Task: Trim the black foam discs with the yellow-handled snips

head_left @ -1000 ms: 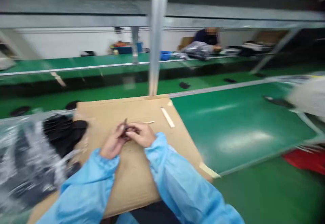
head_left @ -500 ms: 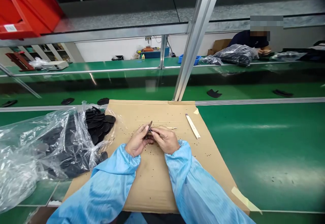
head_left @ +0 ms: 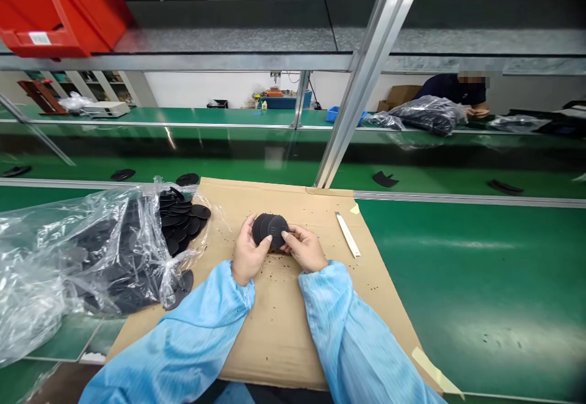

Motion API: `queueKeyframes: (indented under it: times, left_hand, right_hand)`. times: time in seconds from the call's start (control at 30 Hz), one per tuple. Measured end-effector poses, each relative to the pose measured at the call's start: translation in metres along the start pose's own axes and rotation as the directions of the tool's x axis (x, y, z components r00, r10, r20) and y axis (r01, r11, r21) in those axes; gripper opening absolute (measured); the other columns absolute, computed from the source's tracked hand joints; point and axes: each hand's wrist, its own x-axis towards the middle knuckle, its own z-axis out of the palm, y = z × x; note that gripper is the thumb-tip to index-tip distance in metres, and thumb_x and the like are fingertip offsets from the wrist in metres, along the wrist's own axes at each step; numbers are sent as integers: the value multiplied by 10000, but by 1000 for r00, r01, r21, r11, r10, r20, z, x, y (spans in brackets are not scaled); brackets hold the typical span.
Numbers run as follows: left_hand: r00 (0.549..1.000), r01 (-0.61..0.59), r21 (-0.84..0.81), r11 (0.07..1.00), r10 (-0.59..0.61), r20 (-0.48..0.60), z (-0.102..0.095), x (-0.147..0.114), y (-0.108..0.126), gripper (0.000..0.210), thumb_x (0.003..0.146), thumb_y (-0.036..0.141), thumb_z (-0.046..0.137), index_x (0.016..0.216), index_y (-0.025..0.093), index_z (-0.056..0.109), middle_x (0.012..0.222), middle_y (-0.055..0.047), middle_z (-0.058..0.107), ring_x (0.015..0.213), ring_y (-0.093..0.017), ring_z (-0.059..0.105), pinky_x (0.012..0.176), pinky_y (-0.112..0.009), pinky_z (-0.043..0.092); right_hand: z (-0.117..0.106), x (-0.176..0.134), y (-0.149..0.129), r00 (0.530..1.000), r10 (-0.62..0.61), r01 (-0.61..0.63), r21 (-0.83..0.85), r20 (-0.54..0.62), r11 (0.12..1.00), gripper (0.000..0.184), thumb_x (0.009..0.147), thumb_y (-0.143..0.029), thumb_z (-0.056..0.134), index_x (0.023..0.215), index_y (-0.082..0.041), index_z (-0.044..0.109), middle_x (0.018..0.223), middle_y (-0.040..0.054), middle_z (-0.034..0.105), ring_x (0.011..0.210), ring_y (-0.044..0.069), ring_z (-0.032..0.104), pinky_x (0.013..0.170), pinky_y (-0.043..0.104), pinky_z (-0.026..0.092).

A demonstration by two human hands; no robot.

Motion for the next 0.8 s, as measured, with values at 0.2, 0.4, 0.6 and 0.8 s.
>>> queueKeyframes:
  times: [0.2, 0.4, 0.6, 0.8]
  left_hand:
    - [998, 54, -93, 994, -52, 29, 2, 1, -5, 669, 756, 283, 689, 1321, 144, 359, 1346, -167, 464, 1251, -246, 476, 1091, -397, 381]
    - [972, 223, -56, 973, -226, -68, 4, 2, -6, 660, 759, 264, 686, 1311, 163, 340, 1341, -174, 415, 1006, -186, 601, 866, -318, 520]
    - [966, 229, -16, 973, -229, -124, 1, 4, -10, 573, 734, 253, 709, 1223, 164, 424, 1307, -158, 440, 894, -152, 605, 766, -274, 528]
    - [964, 242, 26, 970, -238, -123, -3, 3, -6, 516, 741, 276, 700, 1186, 153, 470, 1273, -150, 470, 828, -142, 609, 707, -262, 519]
  right_hand:
    - [2, -1, 2, 1000, 15, -15, -11, -16, 1000, 522, 649, -529, 748, 987, -143, 646, 684, 19, 631, 550, 123, 564, 509, 236, 466]
    - [-9, 24, -17, 990, -35, -3, -261, -138, 965, 471, 658, -558, 636, 868, -137, 619, 753, 59, 633, 532, 140, 530, 431, 261, 444]
    - [-22, 109, -91, 944, -251, 71, -613, -213, 787, 269, 680, -309, 653, 902, -160, 682, 925, 91, 657, 828, 227, 596, 771, 359, 505]
    - [12, 135, -103, 946, -324, 104, -959, 13, 265, 367, 869, -279, 521, 1206, -171, 619, 1110, 103, 645, 914, 217, 623, 858, 336, 480]
